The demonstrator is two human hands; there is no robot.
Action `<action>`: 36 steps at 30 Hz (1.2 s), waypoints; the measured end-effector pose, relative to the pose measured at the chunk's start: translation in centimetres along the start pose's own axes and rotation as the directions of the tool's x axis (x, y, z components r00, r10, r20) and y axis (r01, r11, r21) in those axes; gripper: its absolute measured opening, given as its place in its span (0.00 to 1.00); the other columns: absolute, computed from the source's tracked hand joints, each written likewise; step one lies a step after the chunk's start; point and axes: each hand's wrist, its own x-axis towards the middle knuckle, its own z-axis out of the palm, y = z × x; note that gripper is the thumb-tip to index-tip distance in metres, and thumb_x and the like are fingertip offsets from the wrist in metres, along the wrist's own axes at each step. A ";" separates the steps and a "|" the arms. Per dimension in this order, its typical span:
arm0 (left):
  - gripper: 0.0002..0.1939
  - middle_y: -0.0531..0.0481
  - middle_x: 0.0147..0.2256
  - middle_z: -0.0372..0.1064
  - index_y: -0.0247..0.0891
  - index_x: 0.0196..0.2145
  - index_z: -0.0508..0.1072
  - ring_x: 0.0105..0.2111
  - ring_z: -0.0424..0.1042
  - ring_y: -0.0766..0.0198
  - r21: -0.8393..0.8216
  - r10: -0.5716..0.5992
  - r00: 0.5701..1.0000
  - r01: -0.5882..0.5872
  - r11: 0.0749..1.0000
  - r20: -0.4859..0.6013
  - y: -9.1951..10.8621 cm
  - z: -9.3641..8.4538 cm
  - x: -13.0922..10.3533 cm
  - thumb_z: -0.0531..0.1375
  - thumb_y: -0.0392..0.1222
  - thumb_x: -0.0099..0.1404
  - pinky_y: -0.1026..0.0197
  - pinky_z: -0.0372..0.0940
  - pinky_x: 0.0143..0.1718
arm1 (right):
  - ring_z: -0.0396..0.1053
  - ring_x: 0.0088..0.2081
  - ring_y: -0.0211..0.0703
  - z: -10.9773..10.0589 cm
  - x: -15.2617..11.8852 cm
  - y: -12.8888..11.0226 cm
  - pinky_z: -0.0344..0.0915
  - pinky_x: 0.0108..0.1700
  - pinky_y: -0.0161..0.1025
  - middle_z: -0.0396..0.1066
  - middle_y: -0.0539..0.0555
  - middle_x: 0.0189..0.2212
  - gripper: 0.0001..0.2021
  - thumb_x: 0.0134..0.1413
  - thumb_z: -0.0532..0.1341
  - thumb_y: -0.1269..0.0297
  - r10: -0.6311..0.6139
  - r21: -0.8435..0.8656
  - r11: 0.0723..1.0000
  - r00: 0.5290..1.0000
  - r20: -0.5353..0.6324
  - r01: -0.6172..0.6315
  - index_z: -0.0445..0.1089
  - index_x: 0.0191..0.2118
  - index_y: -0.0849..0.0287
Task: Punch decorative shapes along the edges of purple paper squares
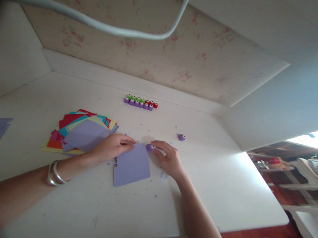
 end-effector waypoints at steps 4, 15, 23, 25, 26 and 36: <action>0.16 0.48 0.40 0.79 0.38 0.44 0.77 0.41 0.77 0.57 -0.010 0.004 1.000 -0.004 1.000 0.001 -0.1 0.0 0.0 0.60 0.46 0.61 0.62 0.69 0.41 | 0.73 0.46 0.46 0.1 0.0 0.2 0.71 0.49 0.45 0.76 0.55 0.44 0.10 0.60 0.60 0.60 -0.010 -0.003 1.000 1.000 0.004 0.010 0.75 0.45 0.52; 0.16 0.46 0.41 0.78 0.38 0.44 0.78 0.42 0.77 0.55 -0.023 0.027 1.000 -0.027 0.999 -0.003 -0.5 0.2 0.0 0.61 0.46 0.60 0.59 0.69 0.43 | 0.72 0.47 0.47 0.3 0.0 0.2 0.72 0.49 0.46 0.75 0.56 0.44 0.10 0.60 0.60 0.60 0.009 -0.008 1.000 1.000 0.016 -0.009 0.75 0.45 0.52; 0.17 0.45 0.41 0.78 0.36 0.44 0.77 0.42 0.77 0.55 -0.016 0.024 1.000 -0.024 1.000 0.001 -0.3 0.2 0.0 0.60 0.46 0.61 0.58 0.69 0.43 | 0.72 0.47 0.46 0.4 0.0 0.0 0.71 0.51 0.45 0.75 0.54 0.45 0.09 0.60 0.61 0.62 0.026 -0.008 1.000 0.999 0.039 -0.025 0.75 0.45 0.51; 0.16 0.45 0.41 0.78 0.36 0.44 0.77 0.42 0.77 0.55 -0.005 0.034 0.999 -0.034 0.999 -0.004 -0.4 0.3 0.1 0.60 0.46 0.61 0.59 0.69 0.44 | 0.72 0.47 0.45 0.5 0.1 -0.1 0.71 0.50 0.44 0.75 0.54 0.45 0.09 0.60 0.61 0.62 0.029 -0.012 1.000 0.999 0.037 -0.028 0.75 0.45 0.51; 0.16 0.45 0.41 0.78 0.37 0.44 0.77 0.42 0.77 0.56 0.004 0.043 0.999 -0.043 0.999 -0.009 -0.5 0.3 0.1 0.60 0.46 0.61 0.59 0.69 0.44 | 0.73 0.47 0.46 0.5 0.1 -0.2 0.71 0.50 0.44 0.75 0.54 0.44 0.09 0.60 0.61 0.62 0.023 -0.016 1.000 0.999 0.036 -0.023 0.75 0.45 0.51; 0.11 0.49 0.40 0.77 0.41 0.43 0.75 0.41 0.75 0.59 0.355 0.293 0.950 -0.238 0.904 -0.110 0.0 1.4 -1.0 0.57 0.44 0.66 0.60 0.67 0.44 | 0.74 0.44 0.46 0.8 0.2 -0.3 0.71 0.48 0.44 0.76 0.53 0.43 0.10 0.58 0.62 0.61 0.007 -0.054 0.999 0.999 0.045 -0.005 0.74 0.46 0.50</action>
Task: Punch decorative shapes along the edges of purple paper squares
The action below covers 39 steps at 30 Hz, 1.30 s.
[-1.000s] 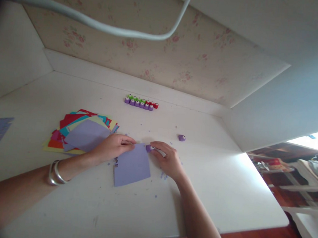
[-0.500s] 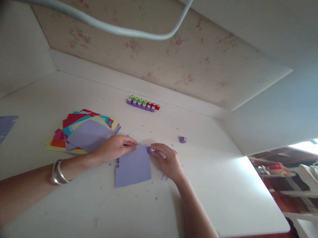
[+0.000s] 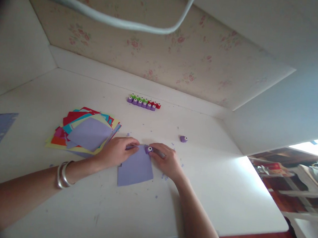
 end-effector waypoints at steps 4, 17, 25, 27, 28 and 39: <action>0.09 0.45 0.43 0.72 0.39 0.42 0.74 0.46 0.70 0.56 0.266 0.236 0.966 -0.202 0.943 -0.102 1.7 -0.1 -1.3 0.55 0.39 0.69 0.54 0.63 0.49 | 0.74 0.44 0.46 0.0 0.0 0.1 0.71 0.48 0.44 0.76 0.53 0.42 0.09 0.59 0.61 0.61 -0.035 -0.015 0.999 0.999 0.004 0.036 0.74 0.45 0.50; 0.17 0.44 0.53 0.69 0.41 0.51 0.71 0.57 0.61 0.49 0.371 0.302 0.942 -0.335 0.866 0.145 3.9 2.9 -5.9 0.54 0.49 0.68 0.43 0.49 0.59 | 0.74 0.43 0.46 -0.6 -0.4 0.0 0.72 0.45 0.42 0.76 0.54 0.41 0.09 0.60 0.59 0.62 -0.029 -0.100 0.995 0.999 -0.016 0.027 0.74 0.45 0.52; 0.18 0.43 0.57 0.65 0.40 0.52 0.71 0.58 0.60 0.50 0.367 0.301 0.939 -0.342 0.865 0.166 3.8 2.8 -5.9 0.53 0.49 0.69 0.43 0.47 0.61 | 0.74 0.43 0.46 -0.4 -0.3 -0.1 0.71 0.46 0.43 0.76 0.54 0.41 0.09 0.60 0.61 0.64 -0.050 -0.098 0.994 0.999 -0.013 0.048 0.74 0.45 0.51; 0.18 0.43 0.57 0.65 0.40 0.51 0.71 0.59 0.60 0.50 0.366 0.301 0.939 -0.343 0.865 0.168 3.8 2.9 -5.9 0.53 0.49 0.69 0.43 0.47 0.61 | 0.74 0.43 0.46 -0.3 -0.2 -0.2 0.71 0.46 0.43 0.76 0.53 0.41 0.09 0.60 0.61 0.64 -0.052 -0.096 0.994 0.998 -0.017 0.050 0.74 0.44 0.51; 0.18 0.42 0.57 0.65 0.39 0.51 0.71 0.59 0.60 0.50 0.365 0.303 0.938 -0.344 0.865 0.167 3.7 2.9 -5.9 0.53 0.49 0.69 0.43 0.47 0.61 | 0.74 0.43 0.46 -0.3 -0.2 -0.1 0.71 0.46 0.43 0.76 0.53 0.41 0.08 0.59 0.61 0.64 -0.053 -0.096 0.994 0.998 -0.016 0.051 0.74 0.44 0.51; 0.18 0.43 0.57 0.64 0.39 0.52 0.70 0.59 0.59 0.51 0.360 0.306 0.939 -0.342 0.868 0.156 3.6 3.0 -6.0 0.53 0.49 0.69 0.44 0.46 0.62 | 0.74 0.43 0.44 -0.3 -0.3 0.0 0.70 0.47 0.41 0.77 0.53 0.41 0.09 0.59 0.62 0.66 -0.055 -0.099 0.994 0.998 -0.006 0.054 0.74 0.44 0.52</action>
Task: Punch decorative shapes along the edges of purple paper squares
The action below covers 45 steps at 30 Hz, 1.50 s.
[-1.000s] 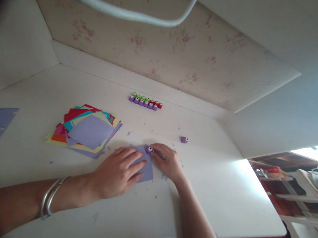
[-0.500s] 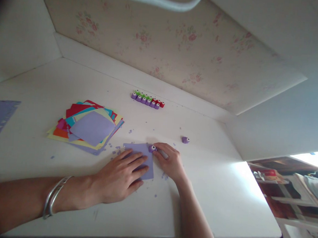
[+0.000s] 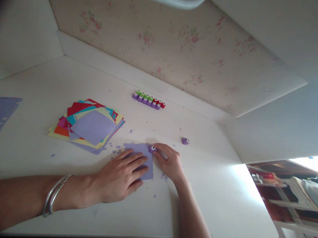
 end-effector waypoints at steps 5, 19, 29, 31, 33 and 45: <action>0.18 0.43 0.57 0.65 0.39 0.51 0.71 0.59 0.59 0.51 -0.002 -0.001 1.000 0.001 1.000 0.003 0.0 -0.1 0.1 0.53 0.49 0.69 0.44 0.47 0.61 | 0.74 0.43 0.43 0.1 0.0 0.1 0.70 0.47 0.40 0.77 0.52 0.41 0.09 0.59 0.62 0.65 0.007 0.006 1.000 1.000 -0.004 -0.007 0.74 0.45 0.52; 0.18 0.44 0.58 0.63 0.40 0.52 0.70 0.59 0.58 0.51 0.003 -0.004 1.000 0.004 1.000 0.027 0.0 -0.1 0.1 0.52 0.50 0.70 0.44 0.46 0.62 | 0.74 0.43 0.44 0.1 0.0 0.1 0.71 0.47 0.42 0.77 0.53 0.41 0.09 0.59 0.62 0.64 -0.008 0.000 1.000 1.000 -0.001 0.008 0.75 0.44 0.52; 0.18 0.44 0.57 0.64 0.40 0.52 0.70 0.59 0.59 0.51 0.010 0.001 1.000 -0.001 1.000 0.015 0.0 -0.3 0.1 0.53 0.49 0.69 0.44 0.46 0.61 | 0.75 0.42 0.44 0.0 -0.1 0.3 0.71 0.47 0.41 0.77 0.52 0.41 0.08 0.58 0.63 0.65 -0.032 -0.008 0.999 0.999 -0.004 0.032 0.75 0.44 0.52; 0.18 0.44 0.57 0.64 0.40 0.51 0.70 0.58 0.59 0.51 0.010 0.002 1.000 -0.002 1.000 0.010 0.0 -0.2 0.1 0.53 0.49 0.69 0.44 0.46 0.61 | 0.75 0.42 0.44 0.1 0.0 0.3 0.71 0.47 0.41 0.77 0.52 0.41 0.09 0.58 0.63 0.65 -0.034 -0.004 0.999 0.999 -0.005 0.034 0.75 0.44 0.52; 0.18 0.44 0.57 0.64 0.40 0.51 0.71 0.58 0.59 0.51 0.007 0.002 1.000 -0.002 1.000 0.004 0.0 -0.1 0.1 0.53 0.49 0.69 0.44 0.46 0.61 | 0.75 0.43 0.44 0.1 0.0 0.4 0.71 0.47 0.41 0.77 0.52 0.41 0.09 0.58 0.63 0.65 -0.035 -0.006 0.999 0.999 -0.002 0.035 0.75 0.45 0.52; 0.17 0.44 0.56 0.65 0.39 0.51 0.71 0.57 0.60 0.51 0.025 0.005 1.000 -0.005 1.000 -0.009 0.0 -0.2 0.1 0.54 0.49 0.68 0.45 0.47 0.61 | 0.74 0.45 0.45 0.1 -0.1 0.6 0.71 0.49 0.44 0.77 0.52 0.43 0.09 0.59 0.62 0.65 -0.051 0.015 0.999 0.999 0.007 0.051 0.76 0.44 0.51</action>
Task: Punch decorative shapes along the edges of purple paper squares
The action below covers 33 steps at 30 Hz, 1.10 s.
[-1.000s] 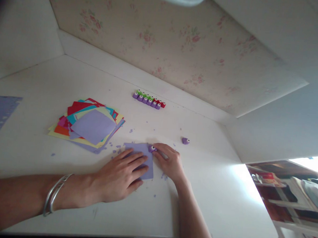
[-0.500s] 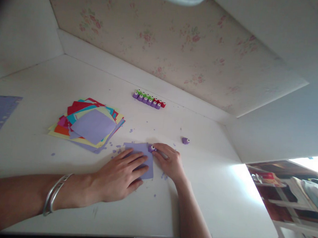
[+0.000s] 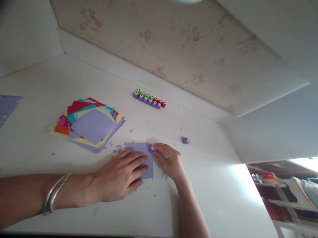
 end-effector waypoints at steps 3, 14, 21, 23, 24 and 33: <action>0.18 0.44 0.57 0.65 0.39 0.51 0.71 0.57 0.60 0.51 0.005 0.004 1.000 -0.004 1.000 0.000 0.0 0.0 0.0 0.54 0.49 0.69 0.45 0.47 0.61 | 0.74 0.46 0.45 0.0 -0.1 0.2 0.72 0.50 0.44 0.77 0.52 0.44 0.09 0.59 0.62 0.65 -0.005 -0.006 1.000 1.000 0.005 0.005 0.77 0.44 0.51; 0.18 0.43 0.57 0.64 0.40 0.52 0.70 0.58 0.59 0.51 -0.028 -0.008 0.999 0.009 1.000 0.034 0.0 0.0 0.0 0.52 0.49 0.70 0.44 0.46 0.61 | 0.74 0.47 0.46 -0.6 1.1 -1.2 0.74 0.49 0.46 0.77 0.52 0.45 0.10 0.61 0.60 0.66 -0.146 -0.095 0.983 0.984 0.100 0.155 0.77 0.44 0.51; 0.18 0.45 0.58 0.63 0.41 0.52 0.70 0.59 0.58 0.51 -0.022 -0.009 0.999 0.010 1.000 0.039 0.0 0.1 -0.1 0.52 0.50 0.70 0.45 0.45 0.62 | 0.75 0.45 0.44 -1.6 2.3 -0.9 0.72 0.49 0.42 0.76 0.51 0.46 0.10 0.61 0.59 0.64 -0.157 -0.156 0.967 0.954 0.255 0.201 0.77 0.43 0.51; 0.19 0.45 0.58 0.63 0.41 0.54 0.69 0.60 0.58 0.51 -0.014 0.004 0.999 -0.004 1.000 0.038 0.0 0.1 -0.1 0.51 0.50 0.70 0.45 0.45 0.62 | 0.75 0.45 0.43 -1.8 2.5 -1.1 0.72 0.48 0.40 0.76 0.49 0.47 0.09 0.62 0.58 0.63 -0.146 -0.168 0.966 0.948 0.281 0.199 0.78 0.40 0.49; 0.19 0.45 0.59 0.63 0.41 0.54 0.69 0.60 0.57 0.51 -0.010 0.010 0.999 -0.010 1.000 0.039 0.0 0.1 -0.1 0.51 0.51 0.70 0.45 0.44 0.62 | 0.75 0.45 0.42 -1.9 2.6 -1.2 0.72 0.48 0.40 0.76 0.48 0.47 0.09 0.62 0.58 0.63 -0.141 -0.176 0.964 0.947 0.290 0.197 0.78 0.39 0.49; 0.20 0.44 0.57 0.65 0.41 0.54 0.69 0.59 0.59 0.51 0.006 0.018 1.000 -0.018 1.000 -0.006 -0.1 0.2 -0.3 0.51 0.51 0.70 0.44 0.45 0.61 | 0.76 0.45 0.43 -1.5 2.0 -0.9 0.75 0.45 0.39 0.77 0.51 0.46 0.09 0.61 0.60 0.61 -0.089 -0.060 0.993 0.973 0.212 0.104 0.77 0.41 0.51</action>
